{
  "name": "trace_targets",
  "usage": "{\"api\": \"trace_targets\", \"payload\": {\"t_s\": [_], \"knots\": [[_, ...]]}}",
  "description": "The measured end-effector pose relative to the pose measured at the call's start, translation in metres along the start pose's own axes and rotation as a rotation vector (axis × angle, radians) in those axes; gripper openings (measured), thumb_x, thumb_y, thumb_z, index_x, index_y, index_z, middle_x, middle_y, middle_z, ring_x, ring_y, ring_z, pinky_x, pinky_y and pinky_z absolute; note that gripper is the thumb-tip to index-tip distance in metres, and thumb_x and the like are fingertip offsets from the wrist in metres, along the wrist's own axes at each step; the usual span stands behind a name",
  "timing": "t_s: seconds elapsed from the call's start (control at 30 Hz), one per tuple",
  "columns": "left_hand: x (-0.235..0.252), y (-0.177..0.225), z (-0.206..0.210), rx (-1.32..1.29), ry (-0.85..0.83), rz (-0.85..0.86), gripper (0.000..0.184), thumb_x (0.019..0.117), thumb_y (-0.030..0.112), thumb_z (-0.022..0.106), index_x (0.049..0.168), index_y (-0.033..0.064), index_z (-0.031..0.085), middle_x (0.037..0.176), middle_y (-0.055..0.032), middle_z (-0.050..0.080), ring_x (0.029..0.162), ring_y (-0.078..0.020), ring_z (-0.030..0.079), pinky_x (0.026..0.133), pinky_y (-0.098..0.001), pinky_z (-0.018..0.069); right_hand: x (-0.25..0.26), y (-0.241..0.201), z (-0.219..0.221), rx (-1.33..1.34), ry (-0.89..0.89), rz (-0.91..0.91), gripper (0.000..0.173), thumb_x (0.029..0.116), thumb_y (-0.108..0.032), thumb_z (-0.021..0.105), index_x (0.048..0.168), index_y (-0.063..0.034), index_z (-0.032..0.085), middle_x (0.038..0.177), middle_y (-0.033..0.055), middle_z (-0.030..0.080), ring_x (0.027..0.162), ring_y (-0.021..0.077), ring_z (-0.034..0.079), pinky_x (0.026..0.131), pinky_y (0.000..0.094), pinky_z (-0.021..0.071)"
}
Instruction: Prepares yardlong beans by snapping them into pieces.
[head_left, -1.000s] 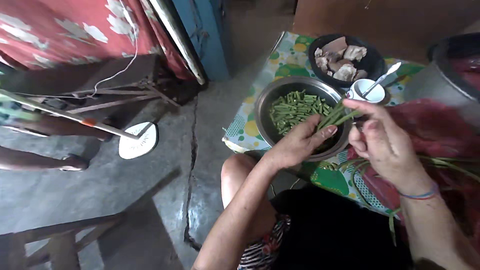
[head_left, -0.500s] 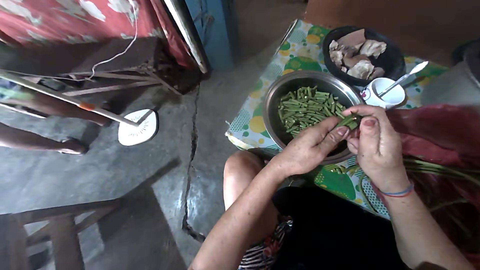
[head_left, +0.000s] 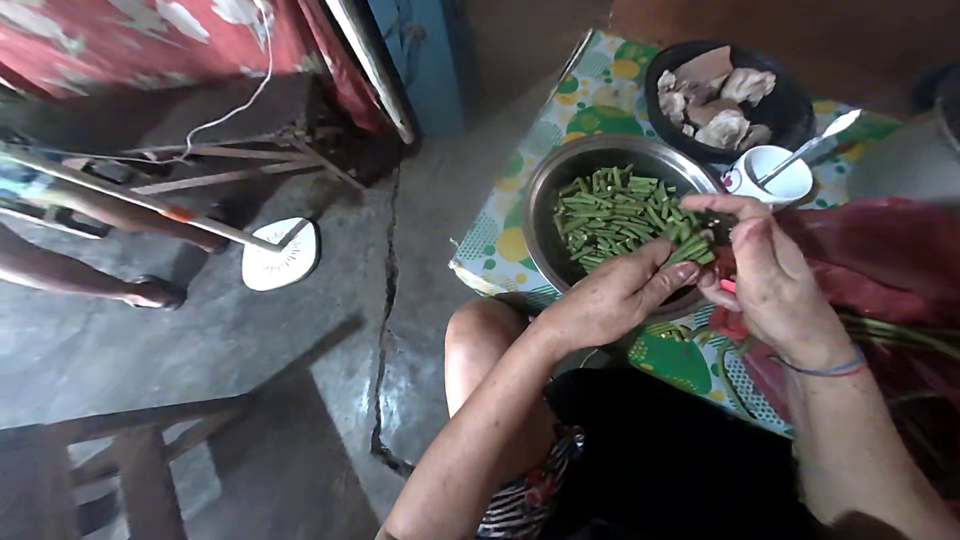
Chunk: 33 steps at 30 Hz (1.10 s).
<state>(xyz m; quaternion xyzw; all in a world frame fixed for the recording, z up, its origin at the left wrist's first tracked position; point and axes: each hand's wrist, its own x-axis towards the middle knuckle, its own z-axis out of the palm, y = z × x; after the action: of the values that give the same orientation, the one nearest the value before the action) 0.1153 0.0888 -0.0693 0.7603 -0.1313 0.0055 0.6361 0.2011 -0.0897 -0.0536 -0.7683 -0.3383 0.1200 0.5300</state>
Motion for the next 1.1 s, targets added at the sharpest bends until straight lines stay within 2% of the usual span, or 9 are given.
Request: {"api": "trace_targets", "payload": {"t_s": [0.1,0.27,0.33,0.4,0.53,0.63,0.77,0.97,1.1], "knots": [[0.0,0.002,0.001,-0.051,-0.012,-0.032,0.025,0.1086,0.02,0.046,0.108,-0.0005,0.062,0.076,0.001,0.053,0.066,-0.0013,0.049,0.063,-0.0183,0.0435,-0.002,-0.009,0.004,-0.031,0.011,-0.093,0.012,0.1035,-0.027,0.058,0.108,-0.0157,0.06,0.076,-0.0149,0.055,0.054,-0.0096,0.044,0.048,0.0076,0.0389],[-0.003,0.002,-0.004,-0.312,-0.112,-0.082,0.029,0.1107,0.019,0.037,0.114,-0.0013,0.058,0.077,0.0032,0.057,0.063,0.0003,0.055,0.06,-0.0158,0.0501,0.005,-0.014,-0.004,0.075,0.116,-0.002,0.005,0.1014,-0.024,0.062,0.106,-0.0227,0.062,0.07,-0.0157,0.054,0.047,-0.0049,0.041,0.043,0.0121,0.0388],[-0.003,0.003,-0.003,-0.346,-0.095,-0.097,0.03,0.111,0.017,0.032,0.11,0.0011,0.058,0.073,0.006,0.05,0.06,0.0017,0.048,0.056,-0.0137,0.0435,0.009,-0.018,-0.007,0.083,0.141,0.013,0.003,0.1017,-0.023,0.06,0.105,-0.0232,0.06,0.068,-0.0155,0.053,0.045,-0.0045,0.039,0.041,0.0118,0.0366],[-0.002,0.002,-0.003,-0.329,-0.074,-0.093,0.03,0.1109,0.017,0.031,0.107,0.0028,0.057,0.072,0.0071,0.046,0.06,0.0021,0.043,0.055,-0.0134,0.0385,0.01,-0.017,-0.008,0.006,0.148,-0.029,0.011,0.1043,-0.031,0.056,0.11,-0.0219,0.059,0.069,-0.0153,0.051,0.046,-0.0051,0.04,0.041,0.0114,0.0365],[-0.002,0.001,-0.006,-0.355,-0.038,-0.132,0.029,0.1113,0.018,0.031,0.105,0.004,0.056,0.07,0.0067,0.045,0.057,0.0017,0.042,0.053,-0.0133,0.0368,0.003,-0.015,-0.013,-0.19,0.106,-0.163,0.058,0.1063,-0.061,0.029,0.139,-0.0168,0.047,0.075,-0.0108,0.051,0.055,-0.0028,0.045,0.047,0.0144,0.0393],[-0.004,0.0,-0.007,-0.401,-0.059,-0.129,0.03,0.1113,0.018,0.029,0.103,0.0053,0.054,0.07,0.0064,0.046,0.057,0.0015,0.043,0.053,-0.013,0.0383,-0.009,-0.015,-0.005,-0.318,0.01,-0.269,0.062,0.1088,-0.057,0.025,0.148,-0.0161,0.049,0.074,-0.0052,0.054,0.058,-0.0004,0.046,0.051,0.0176,0.0407],[-0.003,0.002,-0.005,-0.376,-0.077,-0.095,0.029,0.1107,0.018,0.028,0.099,0.0065,0.052,0.07,0.0071,0.045,0.058,0.0026,0.043,0.053,-0.0123,0.0372,-0.011,-0.002,0.006,-0.431,0.055,-0.322,0.052,0.1121,-0.044,0.028,0.143,-0.0118,0.055,0.079,-0.0001,0.064,0.059,-0.0005,0.05,0.052,0.0169,0.0428],[-0.002,0.0,0.003,-0.026,0.006,0.01,0.027,0.1099,0.015,0.037,0.107,-0.0028,0.058,0.075,0.0001,0.048,0.065,-0.0035,0.046,0.062,-0.0193,0.0416,-0.012,0.006,0.021,-0.448,0.163,-0.255,0.045,0.112,-0.04,0.033,0.123,-0.0038,0.057,0.074,0.0012,0.055,0.056,-0.0005,0.048,0.053,0.0171,0.0433],[-0.002,0.0,0.005,0.078,-0.01,0.082,0.028,0.1097,0.014,0.039,0.109,-0.0044,0.06,0.082,-0.0052,0.056,0.072,-0.0077,0.052,0.068,-0.0235,0.0466,-0.007,0.007,0.019,-0.324,0.116,-0.101,0.045,0.1118,-0.041,0.031,0.118,-0.0034,0.055,0.083,-0.003,0.055,0.06,-0.0057,0.048,0.054,0.0134,0.0438]]}}
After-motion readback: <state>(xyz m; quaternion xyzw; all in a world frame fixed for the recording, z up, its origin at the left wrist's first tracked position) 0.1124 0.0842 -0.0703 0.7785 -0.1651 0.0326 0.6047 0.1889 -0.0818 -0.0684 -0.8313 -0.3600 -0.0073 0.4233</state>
